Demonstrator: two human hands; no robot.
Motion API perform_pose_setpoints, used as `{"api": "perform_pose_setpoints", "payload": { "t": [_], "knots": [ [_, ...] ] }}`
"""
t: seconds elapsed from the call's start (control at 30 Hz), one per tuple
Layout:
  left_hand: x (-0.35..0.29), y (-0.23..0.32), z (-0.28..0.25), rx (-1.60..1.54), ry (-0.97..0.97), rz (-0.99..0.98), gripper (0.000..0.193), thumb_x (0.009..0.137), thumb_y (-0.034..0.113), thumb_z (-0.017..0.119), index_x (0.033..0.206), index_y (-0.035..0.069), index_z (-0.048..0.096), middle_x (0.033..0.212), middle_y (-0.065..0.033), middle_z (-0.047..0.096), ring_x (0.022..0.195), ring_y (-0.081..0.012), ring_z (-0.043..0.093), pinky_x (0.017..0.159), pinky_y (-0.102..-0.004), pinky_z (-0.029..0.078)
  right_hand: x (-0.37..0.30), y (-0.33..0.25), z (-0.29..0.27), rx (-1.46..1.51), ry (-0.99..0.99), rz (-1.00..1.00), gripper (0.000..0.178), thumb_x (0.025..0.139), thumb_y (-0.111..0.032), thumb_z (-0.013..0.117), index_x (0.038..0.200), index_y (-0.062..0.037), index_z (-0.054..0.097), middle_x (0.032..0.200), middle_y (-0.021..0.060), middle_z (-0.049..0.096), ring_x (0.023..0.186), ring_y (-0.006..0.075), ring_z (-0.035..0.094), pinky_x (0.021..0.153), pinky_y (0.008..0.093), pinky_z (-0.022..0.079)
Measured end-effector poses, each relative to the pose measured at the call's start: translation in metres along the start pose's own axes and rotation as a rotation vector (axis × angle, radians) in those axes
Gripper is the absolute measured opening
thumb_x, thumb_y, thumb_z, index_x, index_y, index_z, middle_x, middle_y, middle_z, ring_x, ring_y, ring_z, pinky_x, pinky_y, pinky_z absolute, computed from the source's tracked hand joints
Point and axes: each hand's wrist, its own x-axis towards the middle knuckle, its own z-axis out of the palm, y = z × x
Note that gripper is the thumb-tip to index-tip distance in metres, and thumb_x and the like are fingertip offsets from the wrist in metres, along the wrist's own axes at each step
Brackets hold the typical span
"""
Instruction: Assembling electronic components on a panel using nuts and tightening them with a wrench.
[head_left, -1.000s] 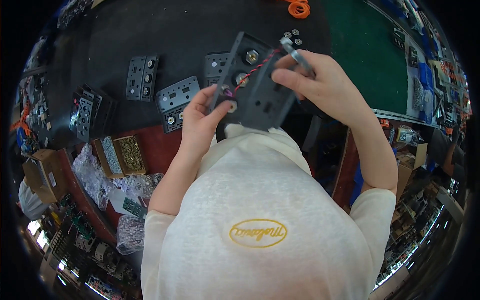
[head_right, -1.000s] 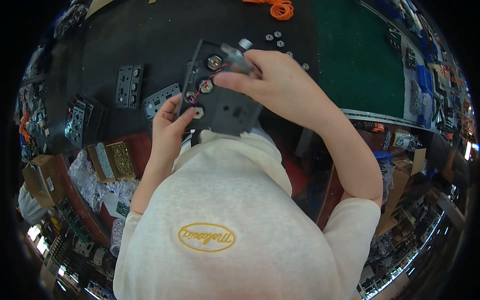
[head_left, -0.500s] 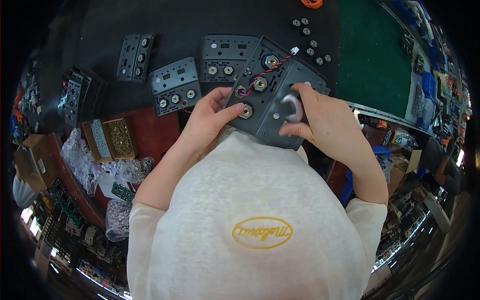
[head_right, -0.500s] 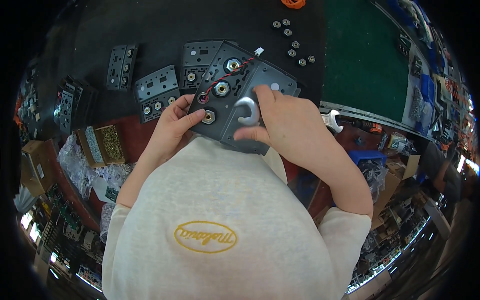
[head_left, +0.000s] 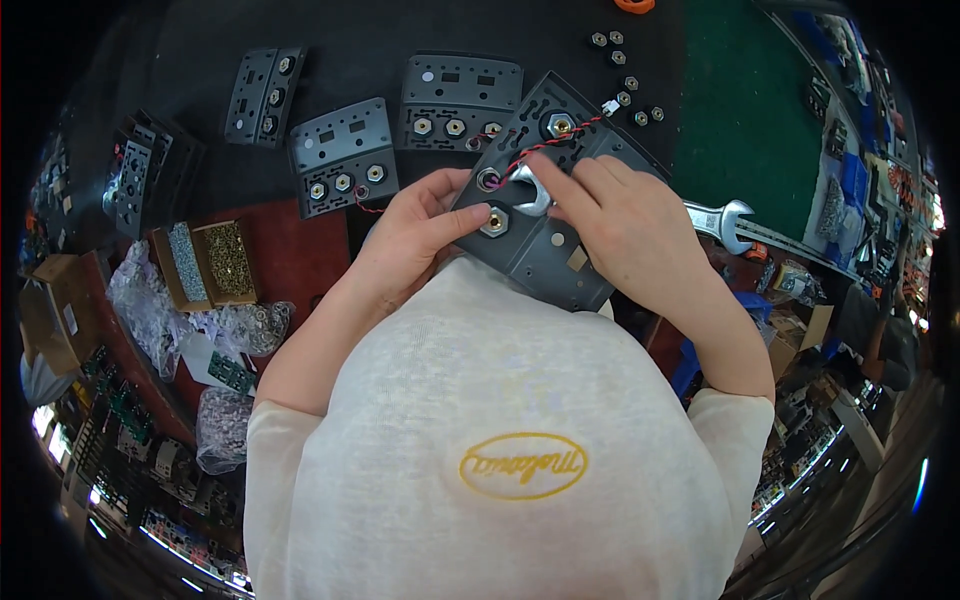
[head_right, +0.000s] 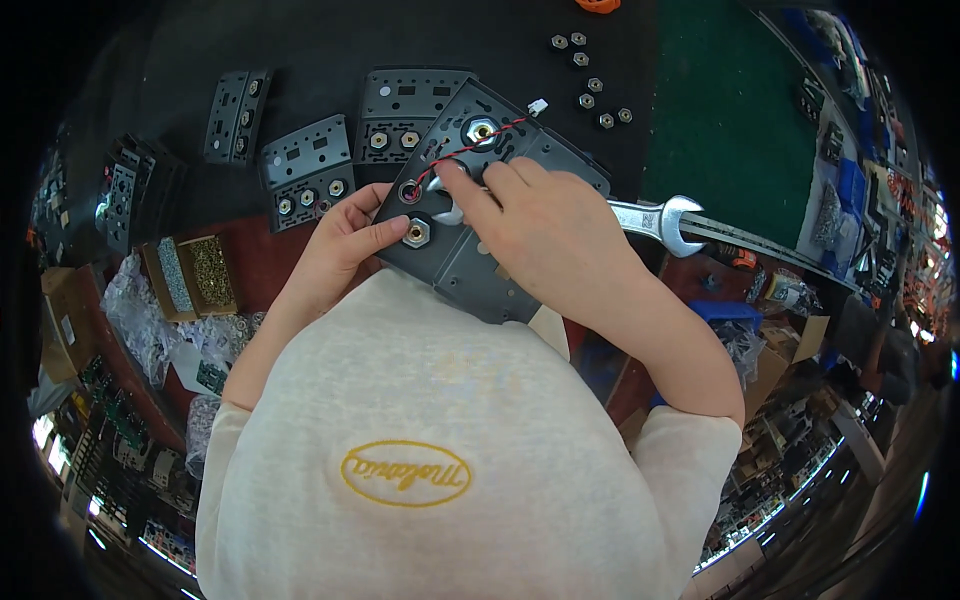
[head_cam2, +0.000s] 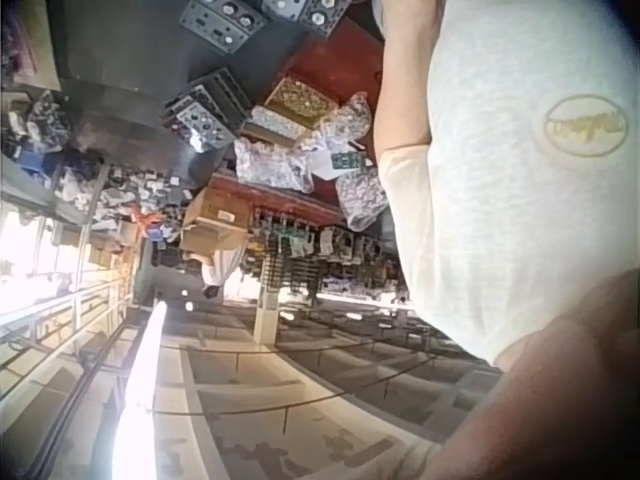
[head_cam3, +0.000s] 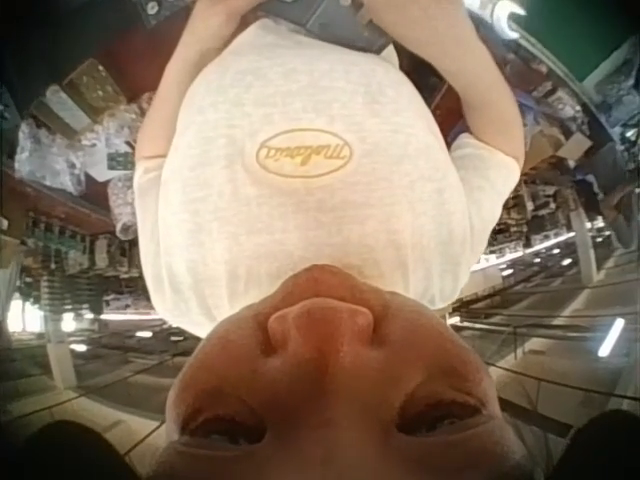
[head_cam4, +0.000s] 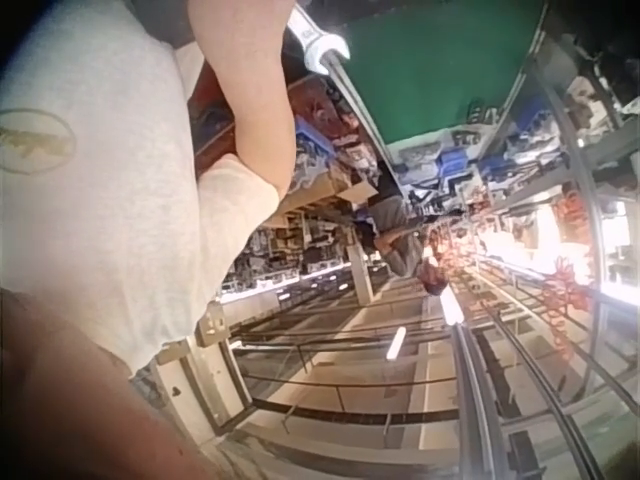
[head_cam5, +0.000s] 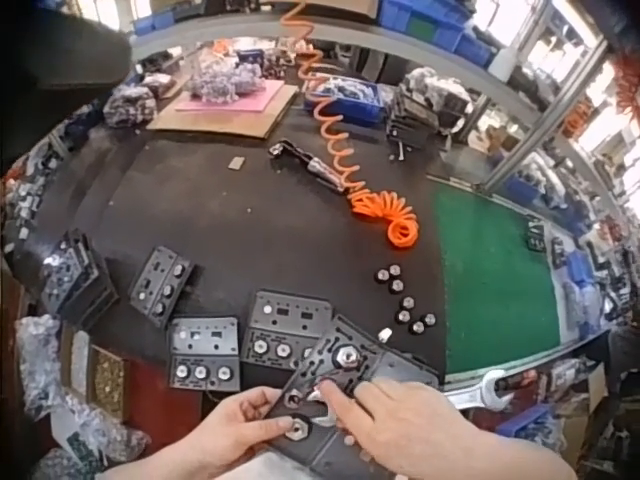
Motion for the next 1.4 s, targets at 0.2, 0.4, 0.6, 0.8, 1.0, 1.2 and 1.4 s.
{"api": "perform_pose_setpoints", "payload": {
  "t": [0.2, 0.4, 0.6, 0.8, 1.0, 1.2, 1.4],
  "knots": [
    [-0.001, -0.009, 0.000, 0.070, -0.013, 0.077, 0.038, 0.086, 0.004, 0.062, 0.120, -0.003, 0.048, 0.110, -0.0086, 0.060, 0.097, -0.0121, 0.059, 0.086, -0.0257, 0.048, 0.008, 0.004, 0.004, -0.050, 0.081, -0.098, 0.046, 0.075, -0.011, 0.066, 0.120, -0.0033, 0.056, 0.077, 0.0042, 0.050, 0.072, 0.0183, 0.055, 0.056, 0.0298, 0.044],
    [-0.004, -0.012, 0.005, 0.193, -0.043, 0.195, 0.043, 0.086, 0.003, 0.061, 0.125, -0.004, 0.044, 0.115, -0.0091, 0.058, 0.104, -0.0117, 0.055, 0.090, -0.0261, 0.045, 0.010, 0.006, 0.000, -0.060, 0.064, -0.150, 0.047, 0.070, -0.009, 0.061, 0.116, -0.0049, 0.057, 0.083, 0.0043, 0.052, 0.078, 0.0174, 0.057, 0.060, 0.0280, 0.048],
    [-0.008, -0.018, 0.006, 0.270, -0.052, 0.227, 0.056, 0.085, 0.001, 0.061, 0.136, -0.001, 0.039, 0.120, -0.0078, 0.057, 0.107, -0.0115, 0.054, 0.091, -0.0260, 0.044, 0.007, 0.005, -0.002, -0.060, 0.041, -0.176, 0.052, 0.069, -0.008, 0.061, 0.121, -0.0060, 0.056, 0.083, 0.0041, 0.051, 0.079, 0.0174, 0.056, 0.060, 0.0279, 0.047],
    [-0.004, -0.019, 0.005, 0.305, -0.056, 0.248, 0.057, 0.084, 0.001, 0.062, 0.136, 0.001, 0.041, 0.119, -0.0071, 0.058, 0.105, -0.0108, 0.055, 0.090, -0.0254, 0.045, 0.000, 0.003, 0.006, -0.016, 0.061, -0.123, 0.061, 0.064, -0.009, 0.064, 0.123, -0.0049, 0.054, 0.082, 0.0033, 0.051, 0.077, 0.0176, 0.055, 0.059, 0.0280, 0.047],
    [-0.004, -0.024, 0.005, 0.335, -0.051, 0.306, 0.056, 0.083, 0.001, 0.063, 0.135, 0.000, 0.042, 0.118, -0.0076, 0.058, 0.105, -0.0108, 0.055, 0.089, -0.0255, 0.045, -0.006, -0.009, 0.010, -0.003, 0.130, -0.051, 0.059, 0.063, -0.007, 0.064, 0.121, -0.0040, 0.057, 0.079, 0.0038, 0.051, 0.073, 0.0177, 0.055, 0.056, 0.0282, 0.046],
    [-0.001, -0.016, 0.009, 0.383, -0.053, 0.314, 0.054, 0.083, 0.002, 0.063, 0.134, -0.001, 0.043, 0.118, -0.0081, 0.059, 0.104, -0.0110, 0.055, 0.089, -0.0254, 0.045, -0.009, -0.017, 0.016, 0.019, 0.208, 0.071, 0.047, 0.072, -0.008, 0.066, 0.119, -0.0046, 0.059, 0.075, 0.0037, 0.051, 0.067, 0.0173, 0.055, 0.053, 0.0282, 0.046],
    [0.015, 0.006, 0.019, 0.362, -0.040, 0.481, 0.048, 0.085, 0.000, 0.059, 0.131, -0.001, 0.047, 0.115, -0.0067, 0.060, 0.101, -0.0106, 0.055, 0.089, -0.0246, 0.044, 0.002, -0.008, -0.009, 0.153, 0.219, 0.207, 0.051, 0.076, -0.006, 0.066, 0.126, -0.0084, 0.055, 0.074, 0.0082, 0.053, 0.064, 0.0248, 0.056, 0.057, 0.0338, 0.046]
  ]
}}
